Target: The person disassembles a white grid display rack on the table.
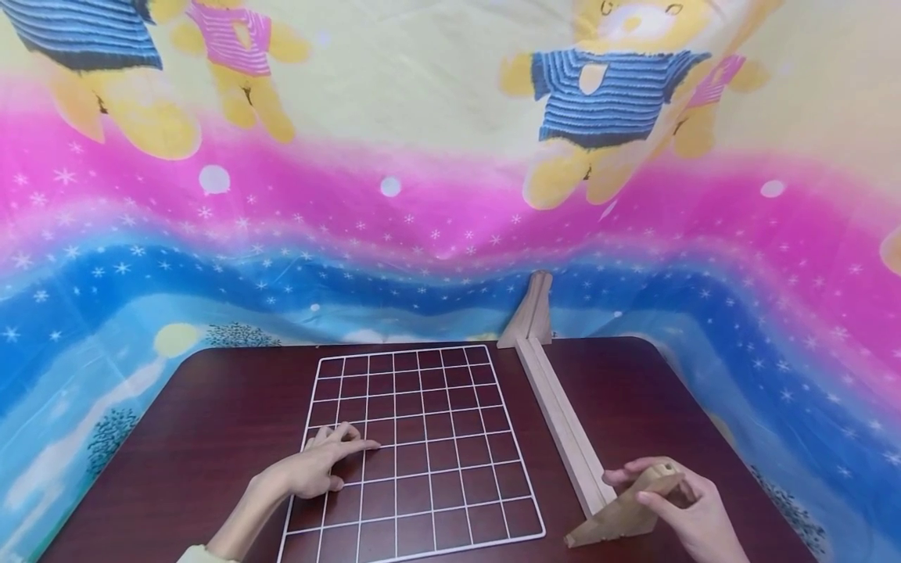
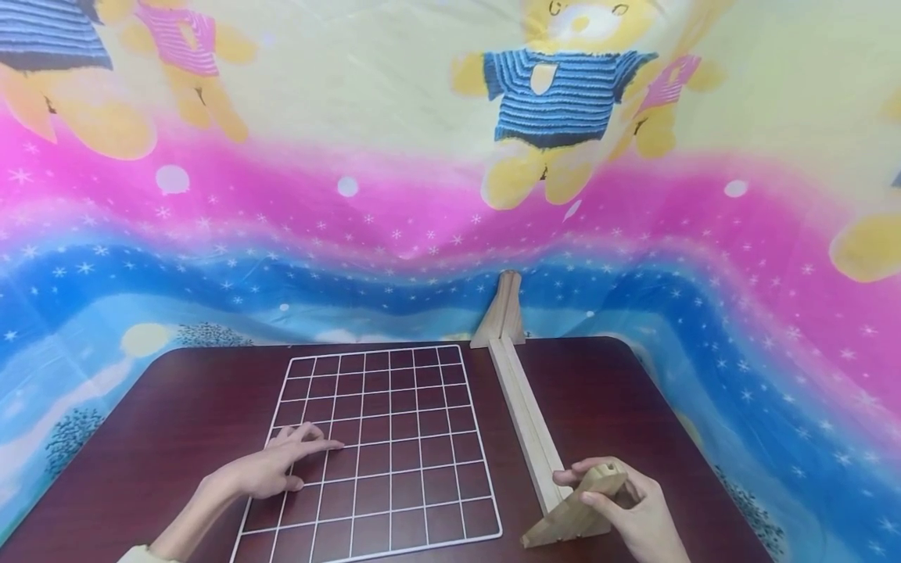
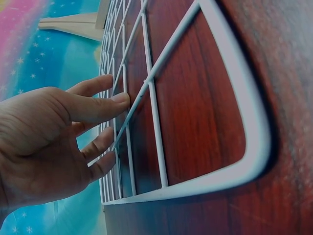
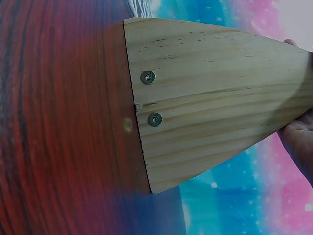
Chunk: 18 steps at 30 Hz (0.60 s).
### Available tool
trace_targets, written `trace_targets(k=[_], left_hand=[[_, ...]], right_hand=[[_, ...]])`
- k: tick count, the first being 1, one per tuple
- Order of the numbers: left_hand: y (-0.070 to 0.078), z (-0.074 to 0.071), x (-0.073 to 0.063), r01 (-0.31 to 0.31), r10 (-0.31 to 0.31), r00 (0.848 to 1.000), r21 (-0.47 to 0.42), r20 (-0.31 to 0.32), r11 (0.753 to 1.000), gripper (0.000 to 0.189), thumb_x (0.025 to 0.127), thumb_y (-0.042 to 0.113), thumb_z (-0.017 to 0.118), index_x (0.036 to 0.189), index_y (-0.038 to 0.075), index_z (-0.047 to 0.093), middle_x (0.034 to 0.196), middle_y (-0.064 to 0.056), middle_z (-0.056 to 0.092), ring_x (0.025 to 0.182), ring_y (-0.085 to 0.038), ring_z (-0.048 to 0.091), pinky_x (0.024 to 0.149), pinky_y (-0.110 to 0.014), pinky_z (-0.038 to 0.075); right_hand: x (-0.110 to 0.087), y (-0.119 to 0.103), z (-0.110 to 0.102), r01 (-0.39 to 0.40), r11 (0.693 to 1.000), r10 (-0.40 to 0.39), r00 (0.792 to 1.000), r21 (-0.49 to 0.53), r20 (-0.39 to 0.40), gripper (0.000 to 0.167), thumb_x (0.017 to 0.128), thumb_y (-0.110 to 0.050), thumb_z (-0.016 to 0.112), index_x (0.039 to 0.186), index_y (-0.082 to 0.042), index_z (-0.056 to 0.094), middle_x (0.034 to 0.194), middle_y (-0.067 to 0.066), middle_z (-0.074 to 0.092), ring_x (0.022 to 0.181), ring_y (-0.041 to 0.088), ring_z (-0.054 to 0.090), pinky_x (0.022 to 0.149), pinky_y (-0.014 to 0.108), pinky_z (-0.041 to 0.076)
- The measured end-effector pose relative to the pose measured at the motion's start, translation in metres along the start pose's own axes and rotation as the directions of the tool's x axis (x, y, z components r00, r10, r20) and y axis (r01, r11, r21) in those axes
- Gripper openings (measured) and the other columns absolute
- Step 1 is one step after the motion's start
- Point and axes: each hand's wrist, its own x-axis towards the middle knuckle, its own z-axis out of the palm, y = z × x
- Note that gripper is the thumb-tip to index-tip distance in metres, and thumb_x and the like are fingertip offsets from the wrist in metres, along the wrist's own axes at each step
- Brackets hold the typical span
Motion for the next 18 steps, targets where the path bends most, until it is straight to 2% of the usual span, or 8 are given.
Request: trace_targets(k=[6,11,18], left_hand=[[0.002,-0.0003,0.0006,0.013,-0.013,1.0,-0.007,0.01,1.0,0.07,0.073,-0.007,0.073,0.135,0.019,0.056,0.123,-0.002,0.041,0.099,-0.026,0.035,0.086,-0.052,0.033],[0.0017,-0.0003,0.0013,0.015,-0.015,1.0,-0.001,0.01,1.0,0.069,0.073,-0.006,0.073,0.135,0.02,0.056,0.124,-0.002,0.041,0.1,-0.026,0.035,0.086,-0.053,0.033],[0.0001,-0.0013,0.0022,0.01,-0.01,1.0,0.001,0.004,1.0,0.069,0.073,-0.006,0.073,0.134,0.02,0.056,0.124,-0.003,0.042,0.102,-0.028,0.036,0.086,-0.054,0.033]], right_hand=[[-0.0007,-0.0019,0.0,-0.021,1.0,0.021,1.0,0.023,0.002,0.037,0.085,0.031,0.038,0.119,0.02,0.049,0.109,0.028,0.065,0.108,0.031,0.062,0.09,0.028,0.048],[-0.0005,-0.0044,0.0008,-0.028,1.0,0.028,1.0,0.002,0.01,0.037,0.086,0.03,0.039,0.12,0.019,0.048,0.11,0.028,0.065,0.11,0.029,0.062,0.09,0.027,0.048],[0.0003,-0.0046,0.0009,-0.009,1.0,0.009,1.0,-0.017,0.026,0.039,0.086,0.028,0.041,0.123,0.017,0.048,0.111,0.027,0.065,0.11,0.03,0.061,0.091,0.027,0.047]])
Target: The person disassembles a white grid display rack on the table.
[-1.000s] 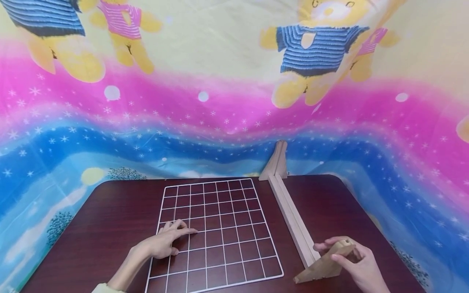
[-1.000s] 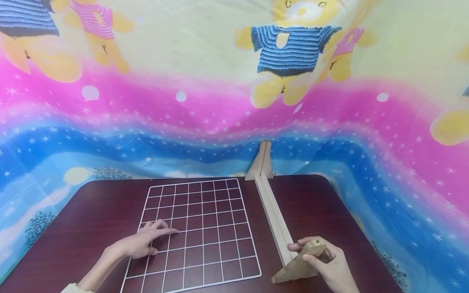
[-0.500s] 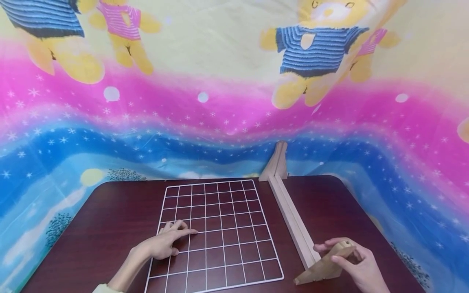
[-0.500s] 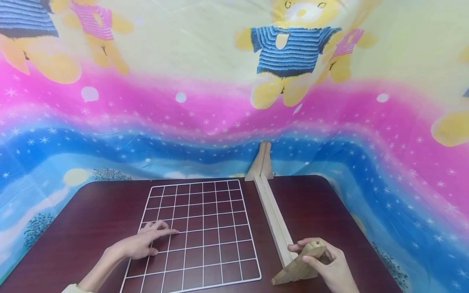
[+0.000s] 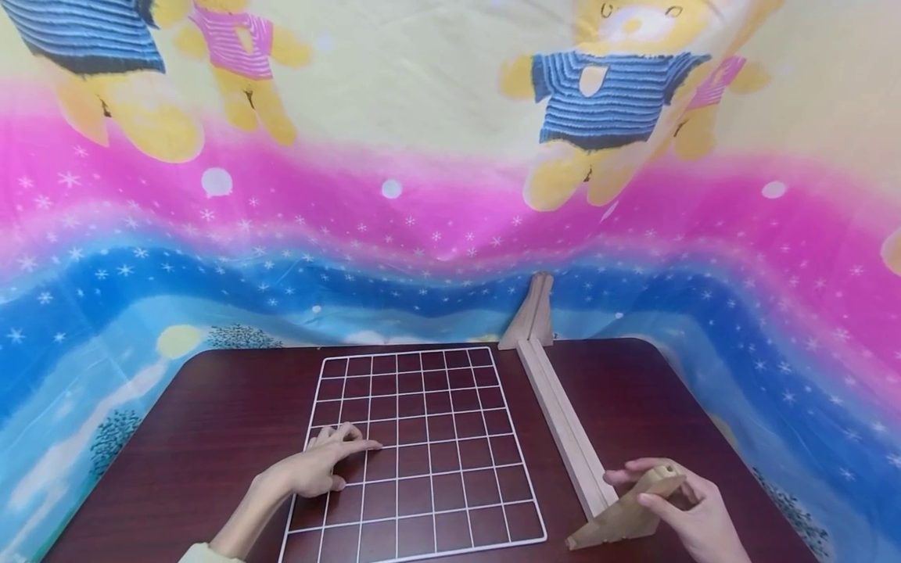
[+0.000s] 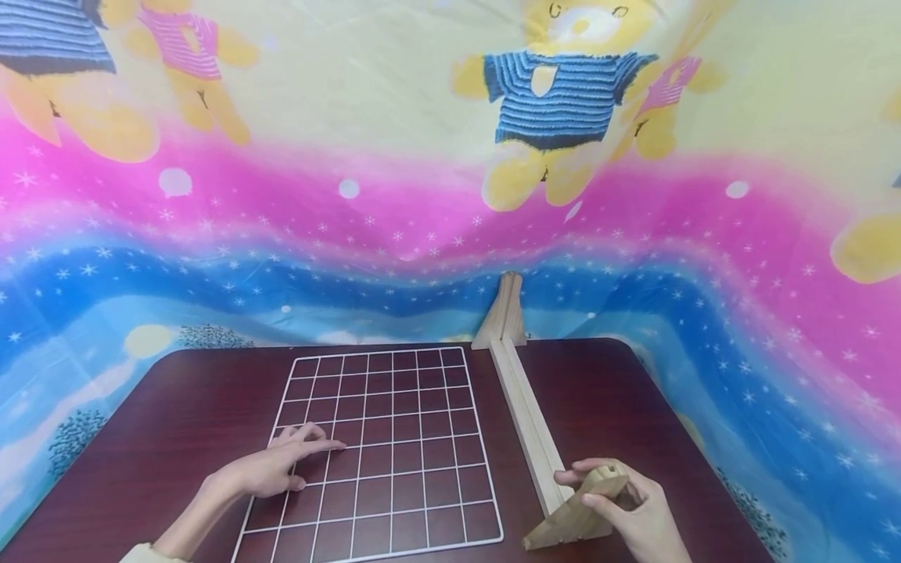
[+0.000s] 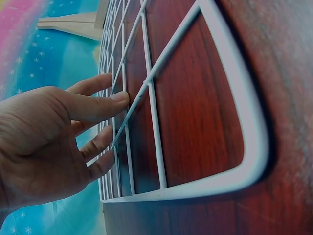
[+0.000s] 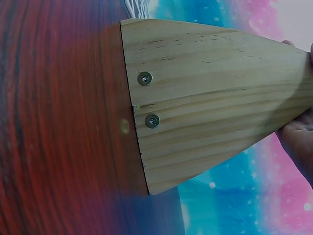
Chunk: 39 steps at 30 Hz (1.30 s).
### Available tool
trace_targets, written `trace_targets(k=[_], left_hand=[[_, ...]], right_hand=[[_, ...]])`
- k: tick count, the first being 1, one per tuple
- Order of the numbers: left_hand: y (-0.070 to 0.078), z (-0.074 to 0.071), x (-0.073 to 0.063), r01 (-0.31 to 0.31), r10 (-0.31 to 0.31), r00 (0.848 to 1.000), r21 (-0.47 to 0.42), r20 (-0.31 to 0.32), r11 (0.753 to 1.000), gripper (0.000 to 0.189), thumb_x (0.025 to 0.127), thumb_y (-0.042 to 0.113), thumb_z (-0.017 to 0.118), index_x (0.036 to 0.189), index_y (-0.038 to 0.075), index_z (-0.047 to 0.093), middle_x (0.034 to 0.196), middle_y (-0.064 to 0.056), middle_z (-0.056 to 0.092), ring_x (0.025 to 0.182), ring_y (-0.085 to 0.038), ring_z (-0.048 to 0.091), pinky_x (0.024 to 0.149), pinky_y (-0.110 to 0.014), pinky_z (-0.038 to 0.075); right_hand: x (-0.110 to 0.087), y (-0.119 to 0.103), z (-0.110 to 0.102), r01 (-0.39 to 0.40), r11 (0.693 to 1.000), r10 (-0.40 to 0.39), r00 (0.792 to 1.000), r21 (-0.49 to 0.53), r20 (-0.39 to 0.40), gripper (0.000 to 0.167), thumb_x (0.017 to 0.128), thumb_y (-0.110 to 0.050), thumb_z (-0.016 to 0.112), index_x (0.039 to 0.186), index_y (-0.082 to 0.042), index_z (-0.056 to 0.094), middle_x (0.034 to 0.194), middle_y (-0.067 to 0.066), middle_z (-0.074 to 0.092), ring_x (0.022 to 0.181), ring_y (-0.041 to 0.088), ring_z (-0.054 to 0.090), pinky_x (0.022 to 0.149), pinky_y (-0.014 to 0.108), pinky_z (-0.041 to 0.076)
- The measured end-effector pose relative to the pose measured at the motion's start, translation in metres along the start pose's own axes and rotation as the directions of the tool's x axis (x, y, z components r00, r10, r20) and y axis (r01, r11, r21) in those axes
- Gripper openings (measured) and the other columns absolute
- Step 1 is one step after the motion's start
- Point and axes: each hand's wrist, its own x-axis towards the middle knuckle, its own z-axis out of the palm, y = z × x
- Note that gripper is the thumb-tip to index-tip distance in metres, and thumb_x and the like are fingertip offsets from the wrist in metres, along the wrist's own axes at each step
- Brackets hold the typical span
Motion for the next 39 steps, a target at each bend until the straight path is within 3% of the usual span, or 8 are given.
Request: trace_targets(k=[13,23,39], left_hand=[[-0.0004,-0.0015,0.0029,-0.01,0.01,1.0,-0.012,-0.006,1.0,0.069,0.071,-0.006,0.074,0.132,0.021,0.058,0.12,0.0,0.042,0.099,-0.025,0.035,0.085,-0.053,0.033],[-0.0021,-0.0025,0.0062,-0.013,0.013,1.0,-0.015,-0.004,1.0,0.068,0.071,-0.007,0.073,0.132,0.021,0.058,0.12,0.0,0.043,0.098,-0.024,0.035,0.083,-0.051,0.033],[-0.003,-0.0028,0.0098,-0.043,0.043,0.999,0.013,-0.008,0.999,0.069,0.071,-0.009,0.072,0.133,0.018,0.057,0.119,-0.003,0.043,0.101,-0.027,0.036,0.085,-0.051,0.035]], right_hand=[[-0.0026,0.0,-0.0018,-0.006,0.999,0.005,1.0,-0.032,-0.015,0.045,0.085,0.03,0.04,0.127,0.016,0.048,0.112,0.027,0.064,0.109,0.025,0.062,0.09,0.025,0.047],[-0.0013,0.0003,-0.0005,0.019,1.0,-0.019,1.0,0.013,0.01,0.045,0.085,0.031,0.04,0.127,0.018,0.046,0.113,0.027,0.064,0.11,0.031,0.061,0.092,0.027,0.047],[-0.0029,0.0031,-0.001,0.011,1.0,-0.011,1.0,0.012,-0.001,0.046,0.085,0.032,0.038,0.128,0.016,0.046,0.111,0.028,0.064,0.108,0.029,0.063,0.088,0.026,0.049]])
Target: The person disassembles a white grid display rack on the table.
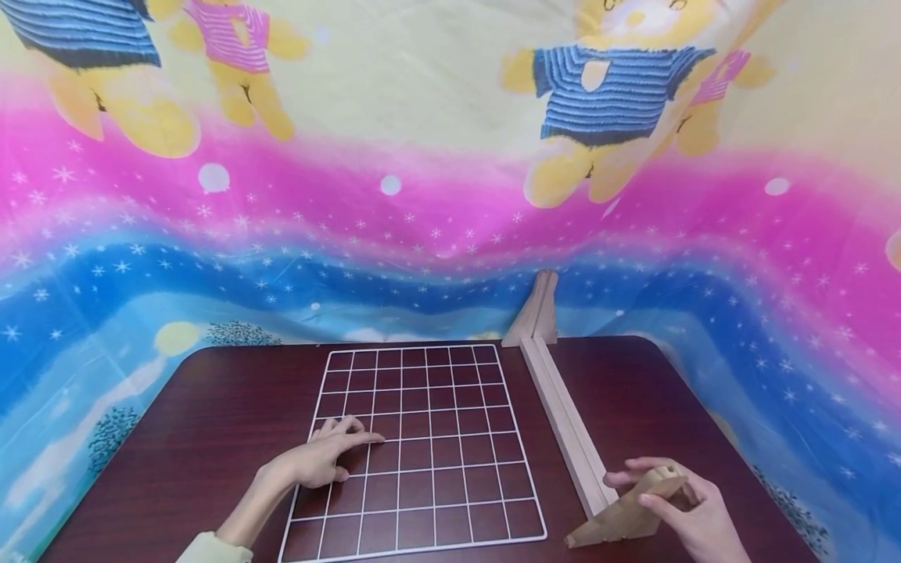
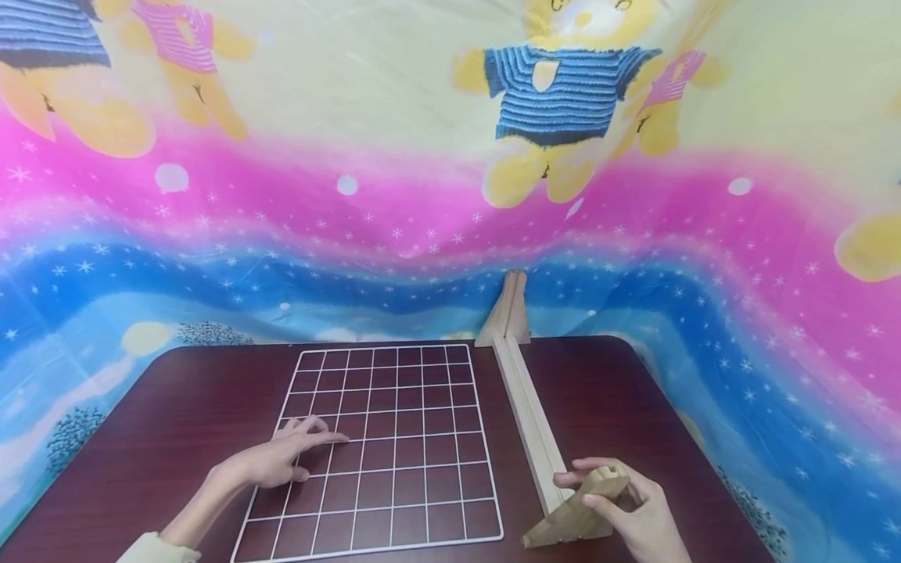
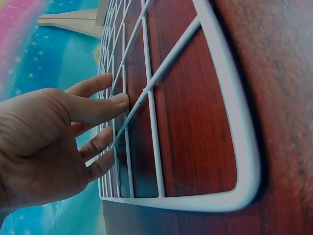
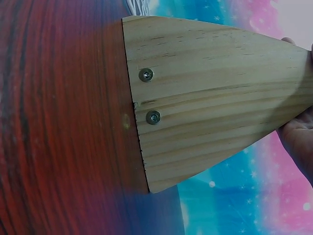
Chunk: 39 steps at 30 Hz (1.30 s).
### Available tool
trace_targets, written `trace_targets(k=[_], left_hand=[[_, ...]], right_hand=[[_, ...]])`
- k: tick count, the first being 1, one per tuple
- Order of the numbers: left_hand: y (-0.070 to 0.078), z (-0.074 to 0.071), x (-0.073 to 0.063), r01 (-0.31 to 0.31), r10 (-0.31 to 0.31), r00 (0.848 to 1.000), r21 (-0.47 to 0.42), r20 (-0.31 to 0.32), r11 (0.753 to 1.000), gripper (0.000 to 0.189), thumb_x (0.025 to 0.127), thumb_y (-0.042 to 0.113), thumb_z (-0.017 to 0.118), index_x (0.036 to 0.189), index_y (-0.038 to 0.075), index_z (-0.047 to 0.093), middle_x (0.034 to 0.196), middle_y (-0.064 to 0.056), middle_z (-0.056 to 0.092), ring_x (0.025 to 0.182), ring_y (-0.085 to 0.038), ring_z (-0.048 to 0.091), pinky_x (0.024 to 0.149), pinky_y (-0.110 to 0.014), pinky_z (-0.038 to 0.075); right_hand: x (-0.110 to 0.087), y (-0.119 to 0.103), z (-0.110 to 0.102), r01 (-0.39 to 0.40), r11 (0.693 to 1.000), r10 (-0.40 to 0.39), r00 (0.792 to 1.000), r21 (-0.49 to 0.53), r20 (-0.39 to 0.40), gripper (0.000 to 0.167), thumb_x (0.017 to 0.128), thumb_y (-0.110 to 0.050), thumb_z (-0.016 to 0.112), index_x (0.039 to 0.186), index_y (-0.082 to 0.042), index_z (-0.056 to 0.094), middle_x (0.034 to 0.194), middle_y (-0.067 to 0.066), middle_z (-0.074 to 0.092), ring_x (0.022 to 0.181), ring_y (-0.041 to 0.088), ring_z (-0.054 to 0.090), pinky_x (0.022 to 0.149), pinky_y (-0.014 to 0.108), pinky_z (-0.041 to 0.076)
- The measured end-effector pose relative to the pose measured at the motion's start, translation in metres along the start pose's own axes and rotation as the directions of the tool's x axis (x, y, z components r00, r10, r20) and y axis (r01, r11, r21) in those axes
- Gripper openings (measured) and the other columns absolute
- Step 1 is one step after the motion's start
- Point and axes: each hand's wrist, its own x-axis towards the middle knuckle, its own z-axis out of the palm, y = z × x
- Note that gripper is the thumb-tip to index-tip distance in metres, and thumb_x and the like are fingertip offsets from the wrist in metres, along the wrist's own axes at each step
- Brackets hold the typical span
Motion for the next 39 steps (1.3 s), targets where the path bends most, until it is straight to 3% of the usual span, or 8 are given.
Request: trace_targets(k=[10,16,20,25,30,32,34,39], left_hand=[[-0.001,-0.001,-0.001,0.006,-0.006,1.0,-0.005,0.007,1.0,0.069,0.072,-0.01,0.071,0.134,0.018,0.056,0.119,-0.003,0.042,0.098,-0.025,0.035,0.084,-0.05,0.035],[0.001,0.0,-0.002,0.035,-0.036,0.999,-0.018,-0.009,0.999,0.069,0.073,-0.01,0.07,0.134,0.018,0.056,0.123,-0.004,0.042,0.104,-0.028,0.036,0.085,-0.053,0.034],[0.003,0.004,-0.003,0.041,-0.041,0.998,-0.008,-0.039,0.999,0.067,0.075,-0.009,0.069,0.135,0.017,0.056,0.123,-0.003,0.042,0.101,-0.025,0.037,0.083,-0.048,0.034],[0.003,0.01,-0.009,0.045,-0.043,0.997,0.023,-0.07,0.999,0.066,0.076,-0.01,0.069,0.136,0.015,0.056,0.121,-0.002,0.043,0.095,-0.019,0.036,0.08,-0.041,0.037],[0.006,0.013,-0.013,0.051,-0.047,0.993,0.034,-0.106,0.998,0.065,0.076,-0.012,0.069,0.135,0.013,0.056,0.121,-0.003,0.045,0.096,-0.019,0.038,0.08,-0.043,0.039],[0.007,0.013,-0.013,0.055,-0.05,0.992,0.034,-0.117,0.998,0.065,0.075,-0.013,0.068,0.135,0.012,0.057,0.122,-0.003,0.045,0.098,-0.021,0.039,0.081,-0.045,0.04],[0.008,0.014,-0.012,0.06,-0.055,0.99,0.036,-0.129,0.998,0.064,0.075,-0.013,0.068,0.134,0.011,0.058,0.122,-0.004,0.046,0.101,-0.023,0.041,0.083,-0.047,0.04],[0.01,0.017,-0.009,0.069,-0.061,0.983,0.041,-0.173,0.997,0.052,0.08,-0.003,0.071,0.13,0.008,0.06,0.119,-0.005,0.049,0.104,-0.027,0.045,0.083,-0.049,0.042]], right_hand=[[0.001,0.0,0.001,-0.027,1.0,0.027,1.0,0.008,0.0,0.044,0.087,0.03,0.036,0.127,0.016,0.046,0.112,0.027,0.064,0.108,0.028,0.062,0.088,0.027,0.049],[0.0,-0.005,0.005,-0.072,0.993,0.069,0.997,-0.097,-0.033,0.042,0.088,0.027,0.039,0.127,0.013,0.048,0.109,0.026,0.065,0.107,0.024,0.063,0.085,0.023,0.049],[0.0,-0.007,0.008,-0.04,0.986,0.035,0.999,-0.161,-0.038,0.044,0.087,0.027,0.04,0.129,0.015,0.044,0.11,0.027,0.064,0.107,0.023,0.062,0.088,0.021,0.047],[0.004,-0.006,0.012,0.016,0.99,-0.016,1.0,-0.141,-0.004,0.044,0.088,0.025,0.031,0.131,0.019,0.039,0.112,0.025,0.064,0.107,0.022,0.063,0.09,0.021,0.045],[0.013,-0.021,0.021,-0.059,0.978,0.048,0.997,-0.201,-0.059,0.04,0.099,0.005,0.018,0.13,0.017,0.04,0.108,0.019,0.066,0.098,0.021,0.066,0.085,0.022,0.048],[0.018,-0.029,0.025,-0.13,0.953,0.099,0.988,-0.274,-0.122,0.041,0.102,-0.002,0.016,0.128,0.014,0.044,0.105,0.018,0.068,0.094,0.02,0.067,0.082,0.021,0.048],[0.024,-0.037,0.03,-0.204,0.905,0.135,0.97,-0.373,-0.202,0.041,0.105,-0.006,0.018,0.126,0.01,0.05,0.1,0.016,0.07,0.09,0.019,0.068,0.081,0.019,0.047],[0.039,-0.052,0.039,-0.397,0.696,0.189,0.905,-0.598,-0.38,0.028,0.105,-0.013,0.039,0.117,-0.008,0.063,0.093,0.003,0.072,0.084,0.01,0.067,0.074,0.017,0.043]])
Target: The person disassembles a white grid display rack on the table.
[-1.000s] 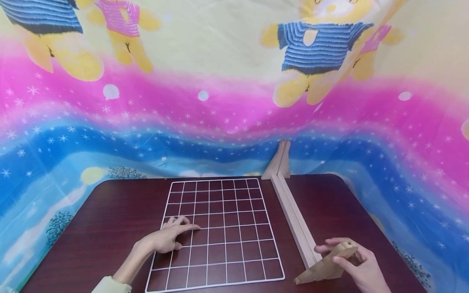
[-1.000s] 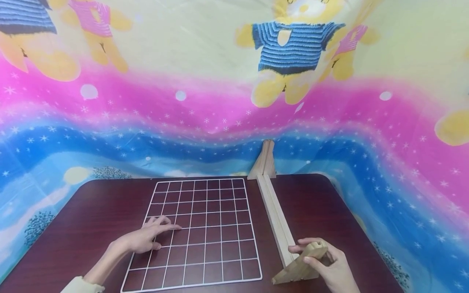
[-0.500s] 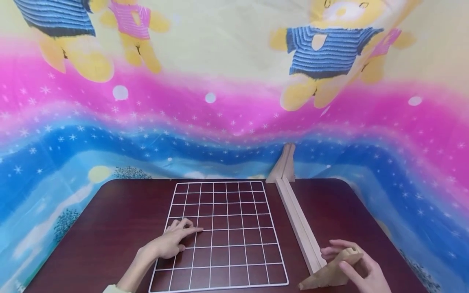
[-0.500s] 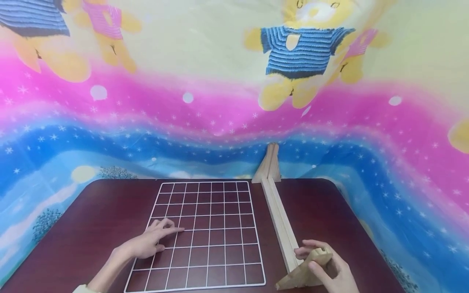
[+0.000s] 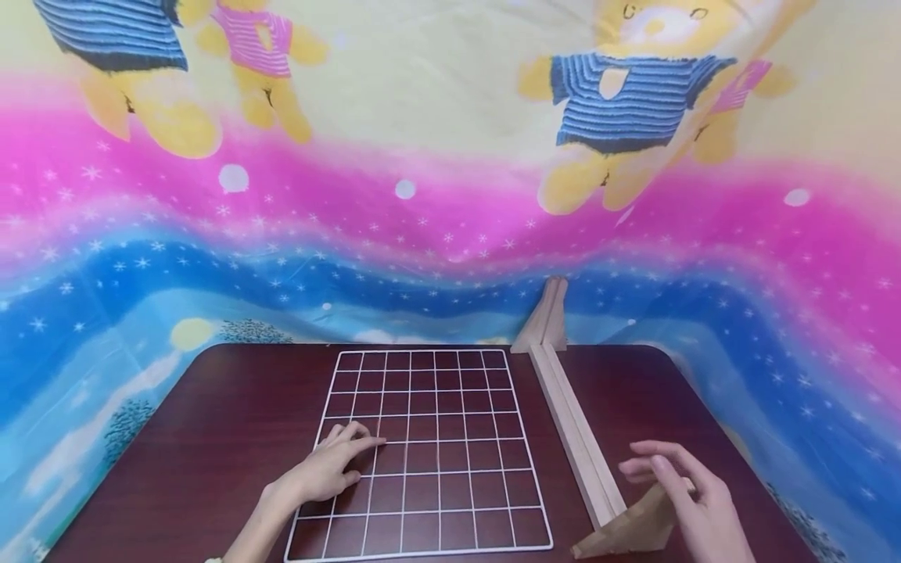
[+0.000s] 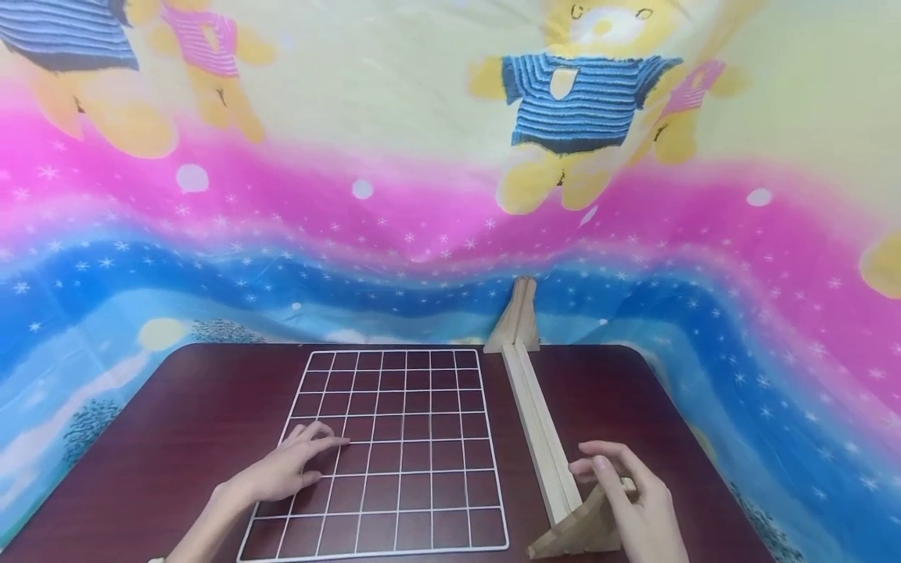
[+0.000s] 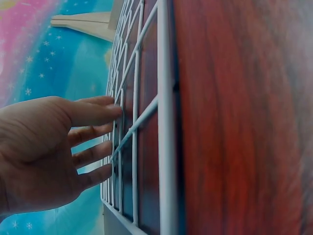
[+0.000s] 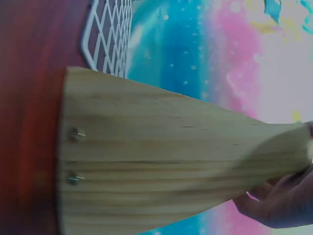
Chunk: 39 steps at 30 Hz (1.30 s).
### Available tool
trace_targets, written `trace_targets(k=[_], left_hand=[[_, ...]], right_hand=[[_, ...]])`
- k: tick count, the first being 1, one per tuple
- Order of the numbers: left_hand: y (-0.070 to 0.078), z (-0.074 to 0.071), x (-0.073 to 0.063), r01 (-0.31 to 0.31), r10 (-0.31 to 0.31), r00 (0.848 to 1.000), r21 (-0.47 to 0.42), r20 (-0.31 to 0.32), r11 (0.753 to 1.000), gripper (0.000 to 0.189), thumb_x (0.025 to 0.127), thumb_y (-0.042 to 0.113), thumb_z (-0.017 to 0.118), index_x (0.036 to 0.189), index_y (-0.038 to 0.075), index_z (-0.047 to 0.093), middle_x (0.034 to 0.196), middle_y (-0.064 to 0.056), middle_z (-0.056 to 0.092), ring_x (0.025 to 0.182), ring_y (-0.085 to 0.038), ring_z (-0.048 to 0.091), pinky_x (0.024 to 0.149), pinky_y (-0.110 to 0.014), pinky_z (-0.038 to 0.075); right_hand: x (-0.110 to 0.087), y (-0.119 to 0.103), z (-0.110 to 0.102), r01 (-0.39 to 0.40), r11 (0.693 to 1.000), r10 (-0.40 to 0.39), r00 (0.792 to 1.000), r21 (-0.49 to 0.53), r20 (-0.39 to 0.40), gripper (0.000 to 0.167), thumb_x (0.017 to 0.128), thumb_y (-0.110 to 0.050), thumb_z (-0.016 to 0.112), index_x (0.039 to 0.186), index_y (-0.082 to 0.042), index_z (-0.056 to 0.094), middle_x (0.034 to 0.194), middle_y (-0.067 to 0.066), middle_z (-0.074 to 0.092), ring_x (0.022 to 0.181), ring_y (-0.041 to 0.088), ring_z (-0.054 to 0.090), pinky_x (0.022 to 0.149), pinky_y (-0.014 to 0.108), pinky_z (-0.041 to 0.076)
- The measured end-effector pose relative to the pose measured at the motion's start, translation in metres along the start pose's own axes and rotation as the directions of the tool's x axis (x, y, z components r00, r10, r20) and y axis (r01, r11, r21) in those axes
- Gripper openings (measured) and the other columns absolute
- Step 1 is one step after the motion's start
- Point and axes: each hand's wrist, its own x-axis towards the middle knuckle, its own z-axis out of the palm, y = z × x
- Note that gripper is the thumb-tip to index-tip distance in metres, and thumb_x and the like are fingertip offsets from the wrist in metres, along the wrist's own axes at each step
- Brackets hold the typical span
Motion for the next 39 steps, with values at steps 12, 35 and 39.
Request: trace_targets(k=[12,35,39], left_hand=[[0.018,0.003,-0.001,0.058,-0.059,0.998,-0.045,-0.028,0.997,0.04,0.093,0.022,0.064,0.129,0.006,0.06,0.122,-0.007,0.053,0.109,-0.029,0.05,0.087,-0.053,0.042],[0.072,0.009,0.008,0.069,-0.08,0.992,-0.113,-0.098,0.991,0.049,0.102,0.03,0.046,0.147,0.01,0.042,0.152,-0.023,0.029,0.137,-0.042,0.028,0.104,-0.063,0.025],[0.078,0.014,0.015,0.131,-0.145,0.967,-0.08,-0.21,0.988,0.05,0.101,0.032,0.048,0.146,0.009,0.043,0.152,-0.023,0.027,0.138,-0.042,0.026,0.105,-0.063,0.024]], right_hand=[[0.019,-0.037,-0.001,0.014,0.912,0.0,0.999,-0.409,0.035,0.019,0.094,-0.039,0.062,0.111,-0.033,0.066,0.092,-0.019,0.068,0.082,0.01,0.064,0.068,0.036,0.045],[0.018,-0.041,0.068,0.372,0.776,-0.427,0.904,-0.51,0.009,0.046,0.08,-0.024,0.074,0.123,-0.01,0.066,0.12,0.009,0.066,0.107,0.03,0.063,0.114,0.047,0.011],[0.018,-0.036,0.082,0.369,0.788,-0.411,0.911,-0.492,0.026,0.049,0.08,-0.022,0.075,0.127,-0.01,0.064,0.126,0.01,0.063,0.114,0.029,0.059,0.114,0.048,0.011]])
